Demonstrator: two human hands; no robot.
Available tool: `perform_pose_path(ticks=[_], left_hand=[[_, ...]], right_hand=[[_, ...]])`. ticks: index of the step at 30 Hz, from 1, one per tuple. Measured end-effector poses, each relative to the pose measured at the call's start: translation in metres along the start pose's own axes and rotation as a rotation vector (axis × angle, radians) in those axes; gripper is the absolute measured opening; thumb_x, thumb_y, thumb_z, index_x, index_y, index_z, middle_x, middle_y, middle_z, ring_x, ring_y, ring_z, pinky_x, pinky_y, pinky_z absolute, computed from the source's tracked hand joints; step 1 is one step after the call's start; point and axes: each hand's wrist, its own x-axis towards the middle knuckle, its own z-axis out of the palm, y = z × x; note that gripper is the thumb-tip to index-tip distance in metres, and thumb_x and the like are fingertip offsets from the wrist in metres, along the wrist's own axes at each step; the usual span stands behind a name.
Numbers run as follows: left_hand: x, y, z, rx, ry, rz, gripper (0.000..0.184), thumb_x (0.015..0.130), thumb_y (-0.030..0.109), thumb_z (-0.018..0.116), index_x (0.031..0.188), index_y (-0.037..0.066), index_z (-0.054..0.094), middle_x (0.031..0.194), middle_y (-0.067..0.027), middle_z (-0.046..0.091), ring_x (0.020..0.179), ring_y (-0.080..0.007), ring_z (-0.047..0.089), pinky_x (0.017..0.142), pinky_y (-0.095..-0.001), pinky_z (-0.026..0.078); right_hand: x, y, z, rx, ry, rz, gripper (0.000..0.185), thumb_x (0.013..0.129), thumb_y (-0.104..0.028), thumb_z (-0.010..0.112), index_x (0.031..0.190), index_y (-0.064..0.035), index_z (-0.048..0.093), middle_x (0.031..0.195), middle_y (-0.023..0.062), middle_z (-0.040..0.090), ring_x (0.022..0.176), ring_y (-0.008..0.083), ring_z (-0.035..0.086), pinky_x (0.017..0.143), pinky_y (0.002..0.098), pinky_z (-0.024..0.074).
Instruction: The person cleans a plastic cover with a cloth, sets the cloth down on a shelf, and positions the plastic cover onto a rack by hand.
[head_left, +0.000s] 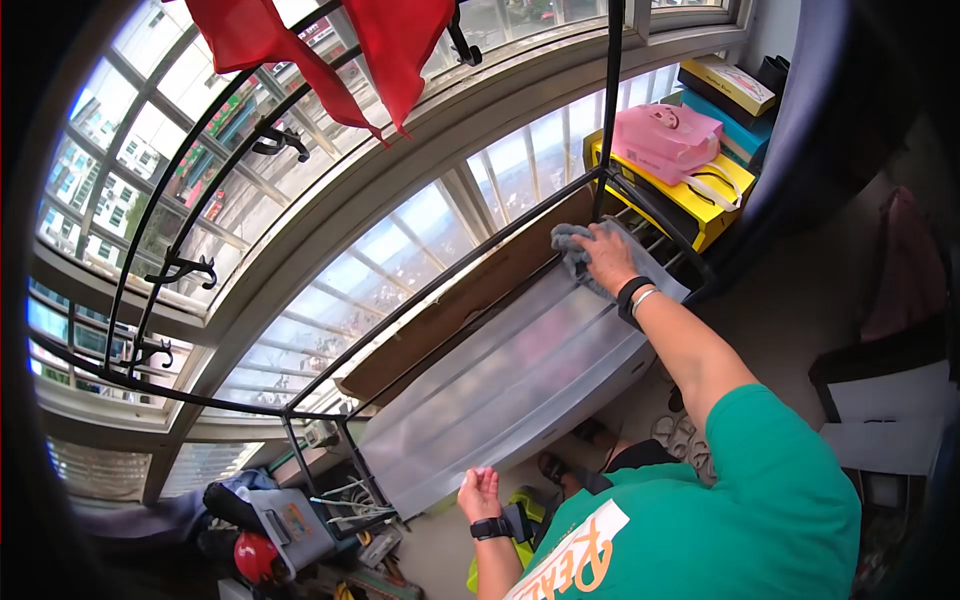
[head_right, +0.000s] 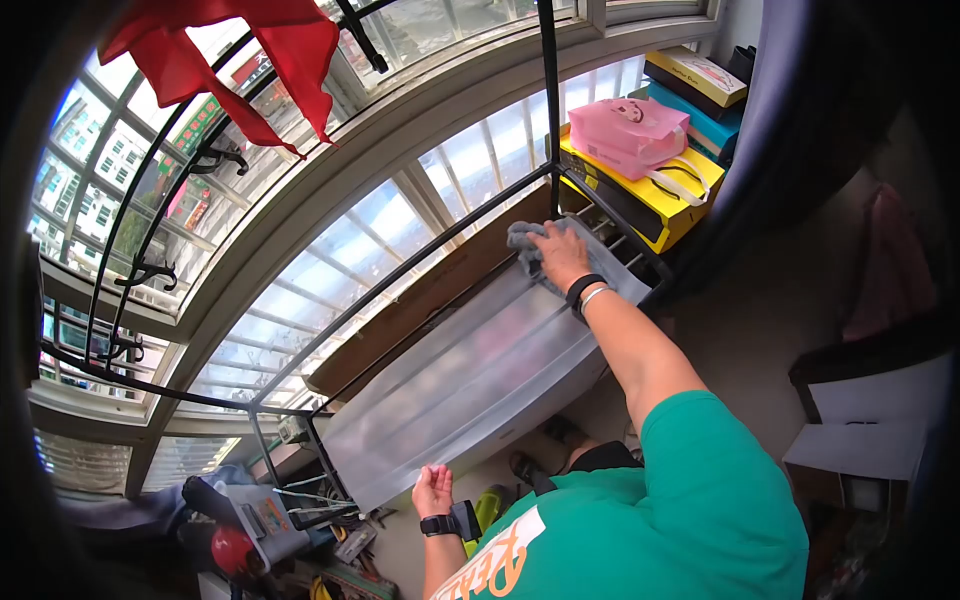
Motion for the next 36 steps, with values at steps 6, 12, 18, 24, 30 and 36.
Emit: perform_pose_path(ticks=[6,12,18,24,30,36], left_hand=[[-0.001,-0.002,0.004,-0.008,0.027,0.01,0.018,0.091,0.02,0.062,0.093,0.003,0.058,0.084,-0.0076,0.063,0.077,-0.0221,0.065,0.071,-0.0358,0.056],[-0.007,-0.008,-0.001,-0.018,0.063,0.03,0.019,0.09,0.021,0.062,0.094,0.003,0.057,0.084,-0.0085,0.063,0.076,-0.0222,0.065,0.07,-0.0357,0.057],[-0.009,-0.013,-0.009,0.009,0.079,0.053,0.019,0.091,0.021,0.062,0.094,0.003,0.057,0.083,-0.0101,0.063,0.074,-0.0234,0.066,0.068,-0.0354,0.057],[-0.02,-0.021,-0.005,0.015,0.0,-0.015,0.018,0.091,0.02,0.06,0.096,0.003,0.058,0.083,-0.0112,0.063,0.074,-0.0244,0.066,0.067,-0.0361,0.057],[-0.036,-0.037,-0.003,-0.111,-0.12,-0.111,0.024,0.09,0.028,0.064,0.102,0.01,0.054,0.094,-0.0122,0.062,0.091,-0.0281,0.062,0.081,-0.0426,0.053],[-0.017,-0.022,-0.047,-0.376,0.092,0.076,0.039,0.088,0.033,0.065,0.115,0.016,0.043,0.1,-0.0086,0.059,0.096,-0.0247,0.058,0.083,-0.0416,0.049]], right_hand=[[0.017,0.032,-0.015,-0.042,0.044,0.23,0.057,0.074,-0.009,0.069,0.125,-0.029,0.054,0.133,0.0069,0.043,0.112,0.0345,0.049,0.09,0.0477,0.0444],[0.026,0.063,-0.006,0.004,0.302,0.358,0.047,0.073,-0.008,0.069,0.118,-0.0198,0.06,0.113,0.0153,0.058,0.107,0.0341,0.056,0.089,0.0445,0.0467],[0.019,0.113,0.015,0.01,0.392,0.555,0.048,0.078,-0.014,0.068,0.123,-0.0195,0.054,0.123,0.012,0.05,0.1,0.0394,0.056,0.084,0.0483,0.0477],[-0.006,0.05,-0.027,0.15,0.474,0.186,0.05,0.073,-0.012,0.072,0.12,-0.0134,0.057,0.12,0.0142,0.053,0.106,0.0351,0.054,0.091,0.0428,0.045],[-0.046,-0.031,-0.051,0.286,0.307,-0.06,0.054,0.07,-0.006,0.071,0.121,-0.0175,0.058,0.124,0.0105,0.053,0.106,0.0332,0.054,0.09,0.0393,0.0451],[-0.066,-0.09,-0.058,0.437,0.223,-0.223,0.054,0.069,-0.004,0.07,0.12,-0.0173,0.059,0.123,0.01,0.053,0.104,0.0336,0.054,0.09,0.0401,0.0456]])
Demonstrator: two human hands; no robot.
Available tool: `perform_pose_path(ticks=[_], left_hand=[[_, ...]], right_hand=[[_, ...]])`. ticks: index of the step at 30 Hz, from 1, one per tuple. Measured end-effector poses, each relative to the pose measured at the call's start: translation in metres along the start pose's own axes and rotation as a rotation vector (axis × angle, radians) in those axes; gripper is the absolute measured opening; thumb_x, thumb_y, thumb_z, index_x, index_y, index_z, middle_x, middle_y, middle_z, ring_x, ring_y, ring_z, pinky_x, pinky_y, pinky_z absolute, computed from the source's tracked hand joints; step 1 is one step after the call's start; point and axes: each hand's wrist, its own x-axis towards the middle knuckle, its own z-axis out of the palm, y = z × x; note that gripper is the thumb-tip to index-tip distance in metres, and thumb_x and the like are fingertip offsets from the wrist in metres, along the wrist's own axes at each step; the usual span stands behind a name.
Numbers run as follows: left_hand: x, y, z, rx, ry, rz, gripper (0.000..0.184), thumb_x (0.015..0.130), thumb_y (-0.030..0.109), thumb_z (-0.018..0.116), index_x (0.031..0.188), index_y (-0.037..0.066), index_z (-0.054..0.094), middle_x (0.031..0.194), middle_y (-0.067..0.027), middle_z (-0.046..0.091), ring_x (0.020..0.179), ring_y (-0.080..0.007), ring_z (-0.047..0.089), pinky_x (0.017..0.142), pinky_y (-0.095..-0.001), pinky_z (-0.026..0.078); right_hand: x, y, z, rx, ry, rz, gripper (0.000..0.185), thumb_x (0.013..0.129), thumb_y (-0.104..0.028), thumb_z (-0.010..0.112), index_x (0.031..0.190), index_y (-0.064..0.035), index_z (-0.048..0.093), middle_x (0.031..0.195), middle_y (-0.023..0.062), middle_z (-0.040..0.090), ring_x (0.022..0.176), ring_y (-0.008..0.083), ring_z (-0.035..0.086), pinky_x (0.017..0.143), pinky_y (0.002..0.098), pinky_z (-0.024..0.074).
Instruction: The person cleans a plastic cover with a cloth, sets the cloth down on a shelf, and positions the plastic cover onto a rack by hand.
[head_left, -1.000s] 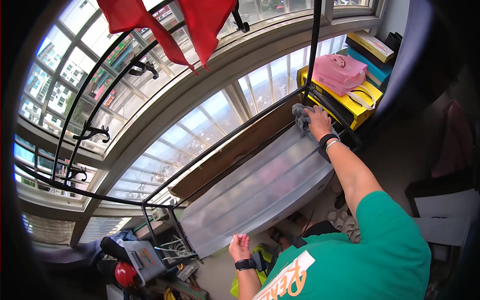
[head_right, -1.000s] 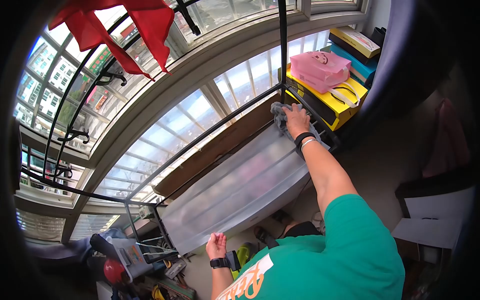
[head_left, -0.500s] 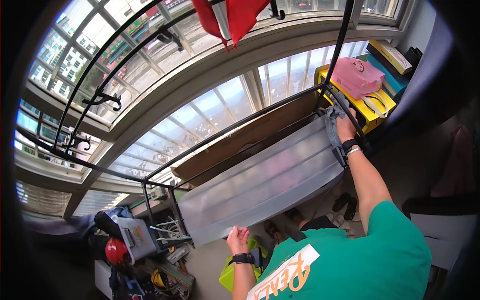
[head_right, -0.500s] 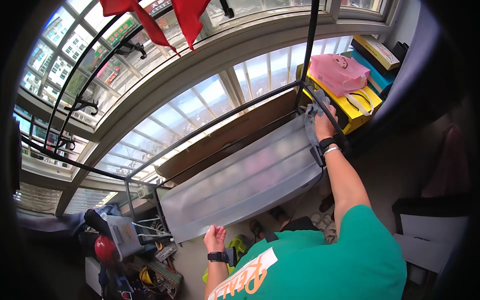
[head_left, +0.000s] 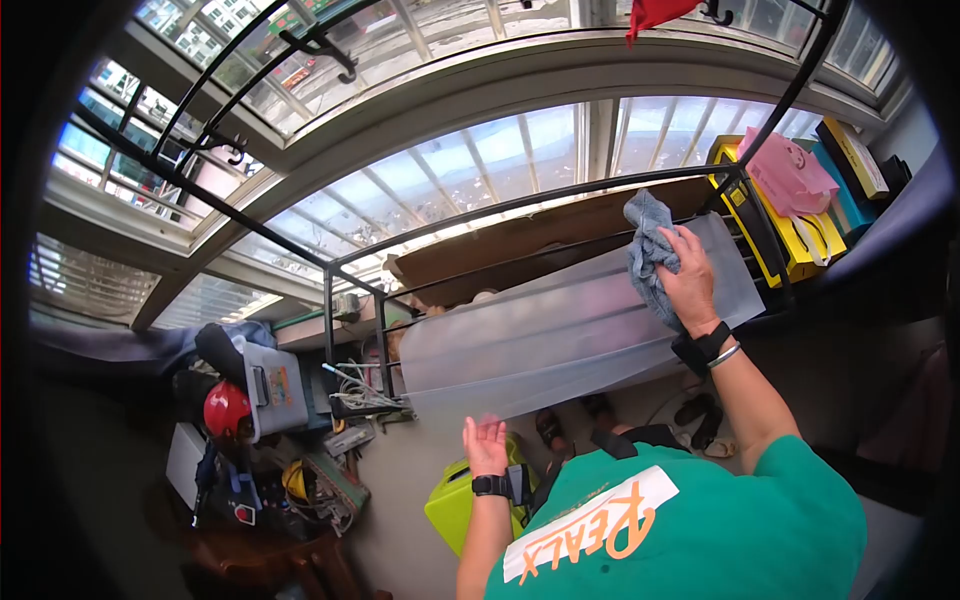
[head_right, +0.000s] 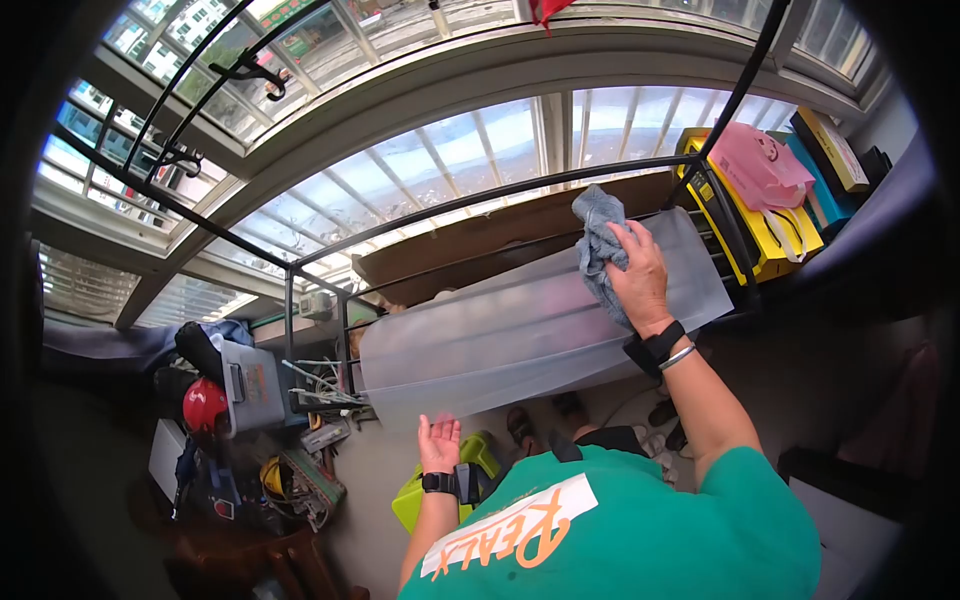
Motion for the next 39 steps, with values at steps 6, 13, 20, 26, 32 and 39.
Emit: perform_pose_path(ticks=[6,13,20,26,32,39], left_hand=[[0.008,0.022,-0.011,0.055,0.019,0.131,0.019,0.088,0.025,0.067,0.097,0.013,0.054,0.089,-0.002,0.063,0.083,-0.0173,0.061,0.071,-0.0339,0.048],[-0.021,0.007,-0.001,0.309,-0.035,0.011,0.013,0.086,0.017,0.067,0.094,0.011,0.06,0.08,-0.0025,0.064,0.068,-0.0157,0.063,0.055,-0.028,0.046],[-0.027,0.011,-0.003,0.334,-0.109,-0.036,0.011,0.088,0.015,0.065,0.092,0.007,0.059,0.078,-0.0057,0.063,0.067,-0.0164,0.063,0.056,-0.0273,0.05],[-0.02,0.01,-0.008,0.295,-0.139,-0.089,0.012,0.089,0.015,0.064,0.094,0.006,0.057,0.078,-0.0067,0.063,0.068,-0.0172,0.063,0.059,-0.0289,0.053],[-0.018,-0.001,-0.022,0.289,-0.142,-0.158,0.014,0.088,0.014,0.064,0.096,0.004,0.058,0.082,-0.0084,0.063,0.071,-0.02,0.065,0.063,-0.031,0.055],[-0.02,0.012,-0.027,0.279,-0.252,-0.245,0.028,0.088,0.02,0.066,0.11,0.005,0.056,0.094,-0.0081,0.063,0.083,-0.0203,0.063,0.072,-0.0342,0.054]], right_hand=[[-0.03,-0.1,0.051,0.248,-0.244,-0.232,0.058,0.063,-0.004,0.071,0.118,-0.0186,0.06,0.122,0.0126,0.054,0.102,0.0343,0.055,0.087,0.0392,0.0478],[-0.087,-0.219,0.135,0.301,-0.529,-0.644,0.046,0.069,-0.006,0.066,0.113,-0.0184,0.061,0.119,0.0104,0.053,0.097,0.0333,0.054,0.08,0.0445,0.0468],[-0.093,-0.197,0.192,0.021,-0.648,-0.571,0.032,0.081,-0.013,0.054,0.11,-0.0223,0.064,0.113,0.0062,0.054,0.096,0.0312,0.054,0.072,0.0438,0.0479],[-0.061,-0.14,0.173,-0.023,-0.414,-0.429,0.042,0.073,-0.004,0.059,0.11,-0.0208,0.064,0.118,0.0076,0.056,0.087,0.0334,0.056,0.072,0.0427,0.0518],[-0.018,-0.03,0.117,-0.423,-0.205,-0.268,0.049,0.066,-0.002,0.063,0.111,-0.0239,0.064,0.12,0.0045,0.056,0.089,0.0284,0.055,0.069,0.0395,0.0491],[-0.012,0.011,0.053,-0.327,-0.089,0.02,0.056,0.066,0.0,0.068,0.118,-0.0195,0.06,0.124,0.0072,0.053,0.099,0.0322,0.054,0.087,0.0398,0.0468]])
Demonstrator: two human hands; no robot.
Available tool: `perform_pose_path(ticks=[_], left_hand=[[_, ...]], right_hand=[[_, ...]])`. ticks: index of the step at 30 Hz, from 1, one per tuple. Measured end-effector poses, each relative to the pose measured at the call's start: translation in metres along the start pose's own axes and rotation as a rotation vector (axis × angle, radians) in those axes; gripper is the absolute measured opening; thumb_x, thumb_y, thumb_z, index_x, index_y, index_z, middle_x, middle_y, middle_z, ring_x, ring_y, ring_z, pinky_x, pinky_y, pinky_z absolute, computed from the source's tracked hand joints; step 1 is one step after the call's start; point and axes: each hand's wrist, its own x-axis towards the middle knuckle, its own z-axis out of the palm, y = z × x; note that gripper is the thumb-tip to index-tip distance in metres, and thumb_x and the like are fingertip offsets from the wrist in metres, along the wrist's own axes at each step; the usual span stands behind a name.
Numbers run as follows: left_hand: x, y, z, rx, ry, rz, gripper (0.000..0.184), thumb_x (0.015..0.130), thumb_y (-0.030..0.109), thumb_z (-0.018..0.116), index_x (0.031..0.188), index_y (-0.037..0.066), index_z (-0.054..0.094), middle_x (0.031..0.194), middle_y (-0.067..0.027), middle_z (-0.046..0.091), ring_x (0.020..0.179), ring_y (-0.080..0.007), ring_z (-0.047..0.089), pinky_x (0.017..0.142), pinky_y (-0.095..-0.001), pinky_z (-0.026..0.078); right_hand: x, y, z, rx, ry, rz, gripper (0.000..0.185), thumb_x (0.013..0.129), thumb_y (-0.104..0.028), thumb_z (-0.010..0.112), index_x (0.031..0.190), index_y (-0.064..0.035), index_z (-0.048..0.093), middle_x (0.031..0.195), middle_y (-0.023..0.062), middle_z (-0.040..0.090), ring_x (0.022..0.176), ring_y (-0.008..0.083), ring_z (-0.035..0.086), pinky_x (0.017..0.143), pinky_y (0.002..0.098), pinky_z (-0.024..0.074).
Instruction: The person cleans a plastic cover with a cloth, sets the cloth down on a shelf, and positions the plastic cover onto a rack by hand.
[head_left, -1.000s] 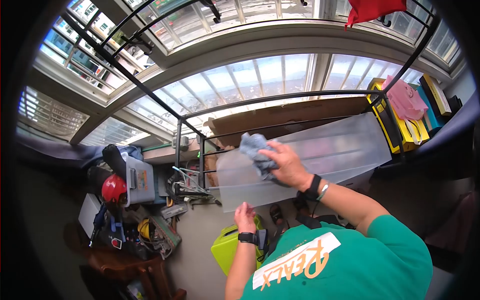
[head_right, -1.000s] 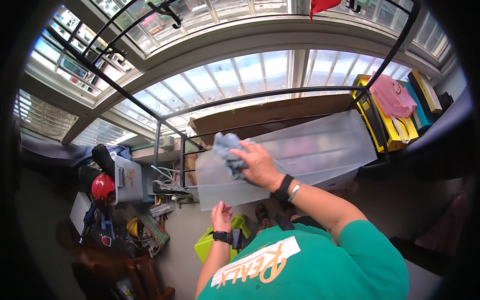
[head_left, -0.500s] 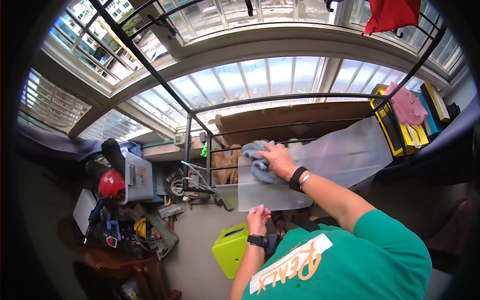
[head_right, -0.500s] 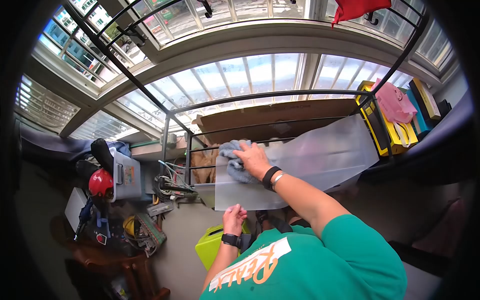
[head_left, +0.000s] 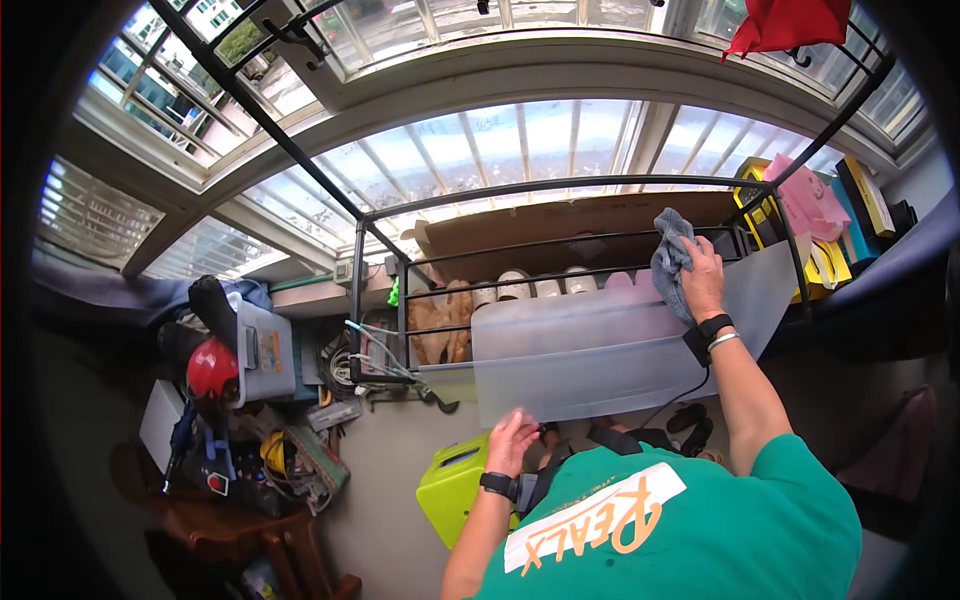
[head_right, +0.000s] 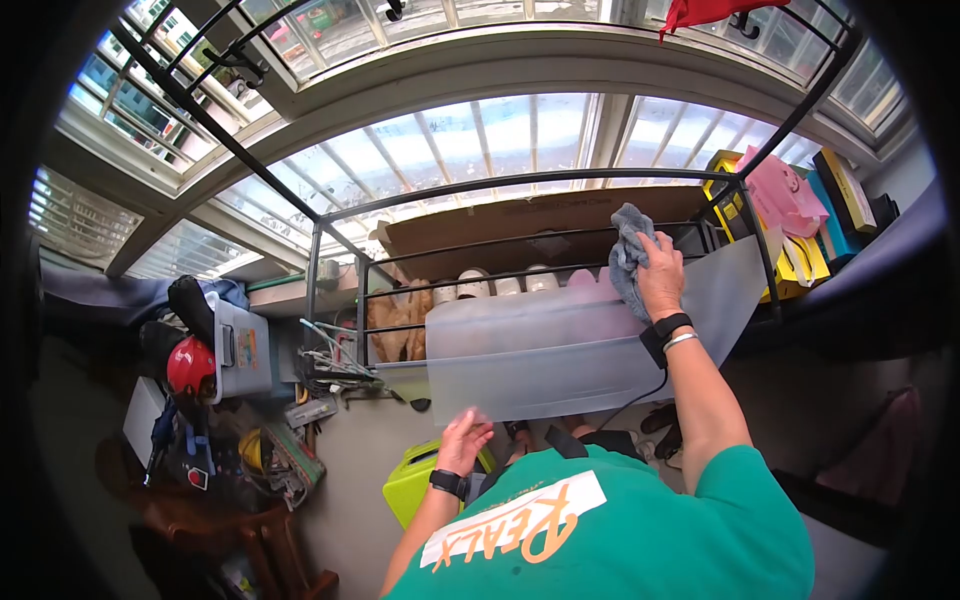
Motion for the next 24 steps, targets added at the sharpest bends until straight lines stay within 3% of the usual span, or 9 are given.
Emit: perform_pose_path(ticks=[4,7,10,12,15,17,20,24], left_hand=[[0.006,0.025,-0.008,-0.061,0.13,0.253,0.039,0.088,0.023,0.065,0.12,0.006,0.052,0.101,-0.0076,0.062,0.089,-0.02,0.062,0.075,-0.0361,0.052],[0.018,0.04,-0.018,0.036,0.156,0.335,0.039,0.089,0.021,0.063,0.124,0.006,0.05,0.1,-0.0092,0.063,0.085,-0.0201,0.063,0.072,-0.0344,0.052],[0.016,0.037,-0.019,0.133,0.087,0.23,0.039,0.09,0.018,0.061,0.126,0.007,0.049,0.104,-0.0116,0.064,0.087,-0.0215,0.064,0.074,-0.0342,0.054],[0.007,0.028,-0.011,0.122,0.072,0.197,0.041,0.091,0.015,0.058,0.129,0.006,0.046,0.104,-0.0133,0.065,0.088,-0.0225,0.065,0.073,-0.0338,0.055],[-0.011,0.015,0.005,0.157,0.062,0.19,0.042,0.093,0.011,0.053,0.133,0.004,0.041,0.106,-0.015,0.065,0.091,-0.0238,0.066,0.073,-0.0337,0.056],[-0.026,0.01,0.014,0.181,0.05,0.186,0.043,0.092,0.007,0.05,0.133,0.003,0.039,0.108,-0.0155,0.063,0.09,-0.0244,0.067,0.072,-0.0332,0.057],[-0.043,0.006,0.021,0.172,0.085,0.148,0.04,0.092,0.006,0.05,0.131,0.003,0.041,0.109,-0.0143,0.063,0.088,-0.025,0.067,0.072,-0.0334,0.057],[-0.043,-0.019,-0.008,0.164,0.054,0.073,0.038,0.092,0.004,0.048,0.13,0.003,0.044,0.115,-0.0131,0.06,0.09,-0.0243,0.067,0.072,-0.031,0.058]], right_hand=[[-0.002,-0.016,-0.014,0.158,-0.006,-0.018,0.057,0.067,0.002,0.066,0.119,-0.0188,0.06,0.123,0.0077,0.053,0.1,0.0325,0.054,0.09,0.0388,0.0457],[0.0,-0.039,-0.017,0.411,-0.009,-0.061,0.053,0.069,0.002,0.065,0.119,-0.0141,0.06,0.122,0.0105,0.054,0.106,0.0318,0.055,0.092,0.0361,0.0452],[-0.008,-0.078,-0.024,0.655,-0.071,-0.115,0.049,0.07,0.003,0.062,0.118,-0.0084,0.059,0.119,0.0125,0.055,0.109,0.0309,0.055,0.093,0.0342,0.0448],[-0.025,-0.115,-0.032,0.762,-0.184,-0.188,0.051,0.068,0.004,0.063,0.116,-0.01,0.06,0.119,0.0134,0.055,0.11,0.0324,0.055,0.093,0.0346,0.0451],[-0.07,-0.165,-0.029,0.694,-0.397,-0.467,0.058,0.062,0.003,0.066,0.115,-0.0184,0.063,0.121,0.013,0.056,0.107,0.0344,0.055,0.091,0.0395,0.0467],[-0.1,-0.191,-0.015,0.694,-0.463,-0.74,0.056,0.062,0.0,0.066,0.115,-0.02,0.062,0.122,0.0112,0.055,0.097,0.0332,0.056,0.084,0.04,0.0481],[-0.135,-0.216,0.004,0.569,-0.508,-1.087,0.037,0.075,-0.013,0.06,0.111,-0.0206,0.064,0.12,0.0074,0.053,0.092,0.0298,0.055,0.075,0.0404,0.048],[-0.145,-0.221,0.027,0.428,-0.615,-1.146,0.04,0.074,-0.014,0.061,0.113,-0.0232,0.062,0.125,0.0082,0.052,0.097,0.0335,0.055,0.074,0.0414,0.0478]])
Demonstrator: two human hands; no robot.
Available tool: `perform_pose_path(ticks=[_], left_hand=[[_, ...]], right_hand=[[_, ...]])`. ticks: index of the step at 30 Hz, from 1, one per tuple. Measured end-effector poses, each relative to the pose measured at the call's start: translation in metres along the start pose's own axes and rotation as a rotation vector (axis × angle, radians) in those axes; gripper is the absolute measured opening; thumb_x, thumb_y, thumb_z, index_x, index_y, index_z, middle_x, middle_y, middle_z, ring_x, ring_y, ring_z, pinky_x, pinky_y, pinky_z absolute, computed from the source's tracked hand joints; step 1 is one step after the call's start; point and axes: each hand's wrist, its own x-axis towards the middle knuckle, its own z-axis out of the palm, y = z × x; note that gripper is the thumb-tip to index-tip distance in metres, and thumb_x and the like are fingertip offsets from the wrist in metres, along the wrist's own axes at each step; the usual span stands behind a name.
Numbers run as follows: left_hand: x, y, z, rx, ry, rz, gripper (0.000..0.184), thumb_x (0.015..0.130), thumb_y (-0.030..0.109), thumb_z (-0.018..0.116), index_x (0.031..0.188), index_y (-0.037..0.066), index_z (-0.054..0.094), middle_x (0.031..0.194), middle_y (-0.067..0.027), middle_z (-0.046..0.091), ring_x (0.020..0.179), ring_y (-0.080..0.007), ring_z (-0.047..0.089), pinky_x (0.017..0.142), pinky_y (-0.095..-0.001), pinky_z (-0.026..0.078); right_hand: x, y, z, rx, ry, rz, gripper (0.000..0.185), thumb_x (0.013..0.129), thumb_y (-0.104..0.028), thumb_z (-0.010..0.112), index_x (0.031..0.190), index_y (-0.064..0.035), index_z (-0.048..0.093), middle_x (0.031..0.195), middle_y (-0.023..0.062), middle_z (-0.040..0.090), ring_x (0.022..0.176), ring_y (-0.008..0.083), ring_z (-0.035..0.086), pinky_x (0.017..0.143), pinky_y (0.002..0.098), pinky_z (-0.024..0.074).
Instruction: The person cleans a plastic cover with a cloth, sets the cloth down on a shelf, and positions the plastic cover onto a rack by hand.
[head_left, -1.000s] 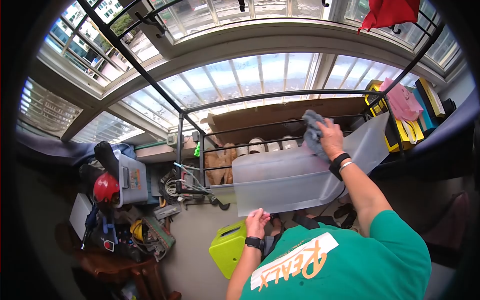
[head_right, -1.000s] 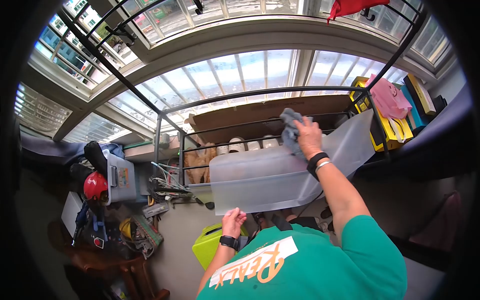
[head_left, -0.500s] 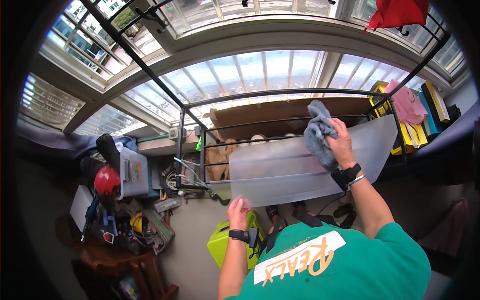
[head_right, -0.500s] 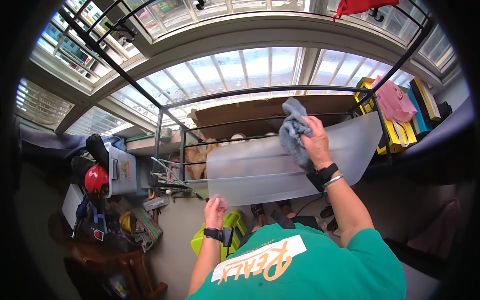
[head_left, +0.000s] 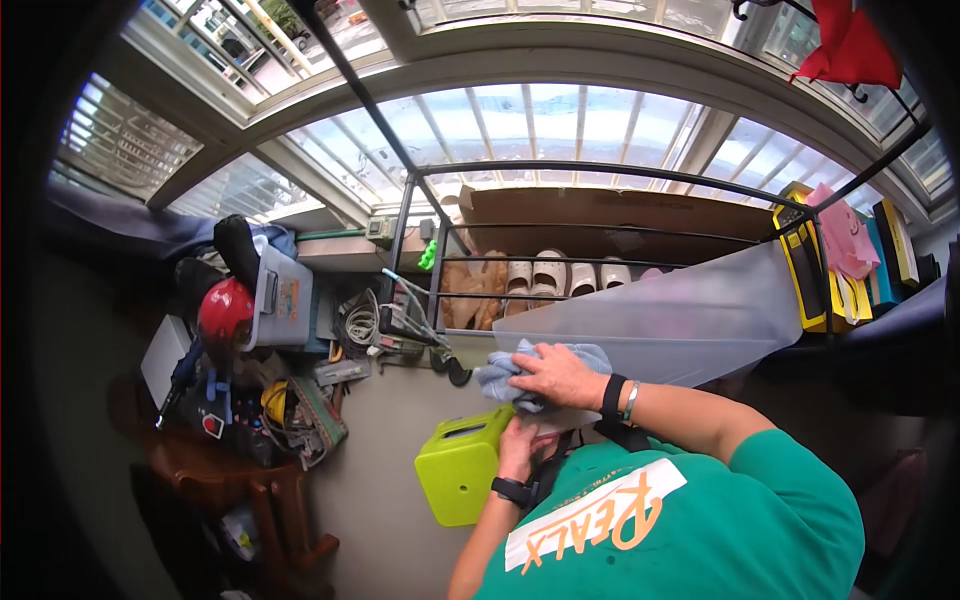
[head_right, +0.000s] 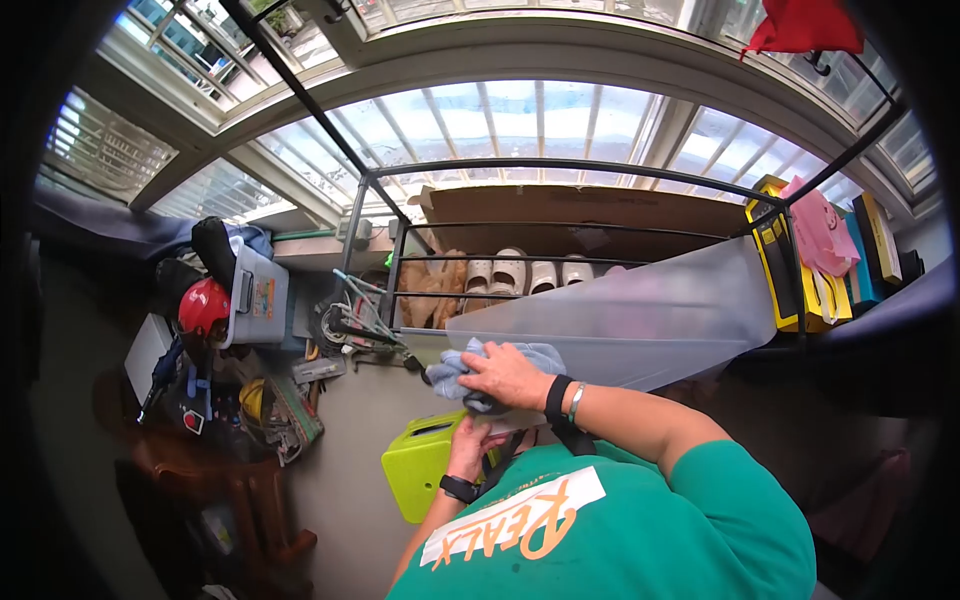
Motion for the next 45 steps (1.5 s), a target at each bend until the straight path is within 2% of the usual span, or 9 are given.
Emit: perform_pose_path(ticks=[3,6,7,8,13,19,28,37,45], left_hand=[[-0.007,-0.003,-0.004,-0.044,-0.054,-0.019,0.044,0.092,0.004,0.049,0.135,0.004,0.04,0.114,-0.0119,0.061,0.09,-0.0228,0.067,0.073,-0.0281,0.056],[-0.004,-0.001,-0.009,-0.046,-0.089,-0.036,0.046,0.093,0.006,0.05,0.137,0.006,0.038,0.113,-0.0114,0.062,0.094,-0.0226,0.066,0.076,-0.0297,0.055],[-0.001,-0.001,-0.012,-0.039,-0.105,-0.037,0.046,0.093,0.008,0.051,0.138,0.007,0.037,0.113,-0.0112,0.062,0.095,-0.0228,0.065,0.078,-0.0308,0.054],[0.002,-0.001,-0.012,-0.036,-0.088,-0.01,0.047,0.094,0.009,0.051,0.138,0.008,0.037,0.114,-0.0108,0.062,0.097,-0.0224,0.064,0.08,-0.0308,0.054],[0.02,0.014,-0.014,0.045,-0.013,0.057,0.051,0.094,0.019,0.055,0.14,0.01,0.036,0.116,-0.0092,0.061,0.101,-0.0197,0.061,0.082,-0.0315,0.049],[0.057,0.032,-0.014,0.147,0.092,0.217,0.051,0.092,0.02,0.058,0.137,0.005,0.04,0.107,-0.0074,0.063,0.092,-0.0111,0.059,0.078,-0.0246,0.047],[0.053,0.036,-0.002,0.212,0.02,0.242,0.033,0.091,0.011,0.057,0.122,0.003,0.052,0.08,-0.0054,0.066,0.077,-0.0149,0.063,0.073,-0.0277,0.05],[0.04,0.021,-0.014,0.161,-0.115,0.036,0.013,0.09,0.008,0.056,0.102,0.003,0.055,0.1,-0.0125,0.066,0.093,-0.023,0.065,0.079,-0.0364,0.055],[0.05,0.063,-0.002,-0.071,-0.182,0.062,0.04,0.096,0.021,0.05,0.132,0.008,0.04,0.128,-0.0174,0.053,0.11,-0.0316,0.058,0.086,-0.0414,0.052]], right_hand=[[0.007,0.01,-0.014,0.089,0.013,0.118,0.046,0.068,-0.007,0.065,0.112,-0.0219,0.063,0.124,0.0073,0.054,0.099,0.0321,0.055,0.077,0.0402,0.0485],[0.006,0.014,-0.035,0.241,0.249,0.18,0.049,0.066,-0.002,0.065,0.112,-0.0203,0.064,0.119,0.0074,0.056,0.098,0.0313,0.055,0.083,0.0396,0.048],[0.004,0.018,-0.04,0.332,0.312,0.267,0.054,0.064,0.002,0.066,0.114,-0.0194,0.063,0.121,0.0092,0.055,0.106,0.0321,0.054,0.091,0.0379,0.0462],[0.001,0.023,-0.049,0.419,0.359,0.328,0.054,0.066,0.004,0.067,0.116,-0.0156,0.062,0.122,0.0116,0.055,0.115,0.031,0.052,0.096,0.0369,0.0435],[-0.034,0.056,-0.074,0.607,0.681,0.562,0.044,0.072,0.0,0.065,0.116,-0.0052,0.06,0.12,0.012,0.055,0.114,0.0256,0.052,0.097,0.0326,0.0408],[-0.074,0.064,-0.07,0.706,0.722,0.77,0.042,0.076,-0.003,0.065,0.117,-0.0009,0.059,0.118,0.0115,0.057,0.112,0.0231,0.053,0.098,0.0312,0.0396],[-0.101,0.059,-0.055,0.626,0.768,0.871,0.042,0.075,-0.004,0.067,0.116,-0.0028,0.059,0.119,0.0124,0.056,0.112,0.025,0.054,0.098,0.0324,0.0409],[-0.102,0.054,-0.043,0.308,0.724,0.897,0.045,0.074,-0.006,0.066,0.118,-0.0085,0.059,0.124,0.0147,0.052,0.114,0.0323,0.052,0.097,0.0349,0.0416],[-0.085,0.051,-0.037,0.184,0.635,0.92,0.045,0.073,-0.009,0.065,0.118,-0.0124,0.059,0.125,0.0134,0.051,0.11,0.0348,0.052,0.094,0.0392,0.0435]])
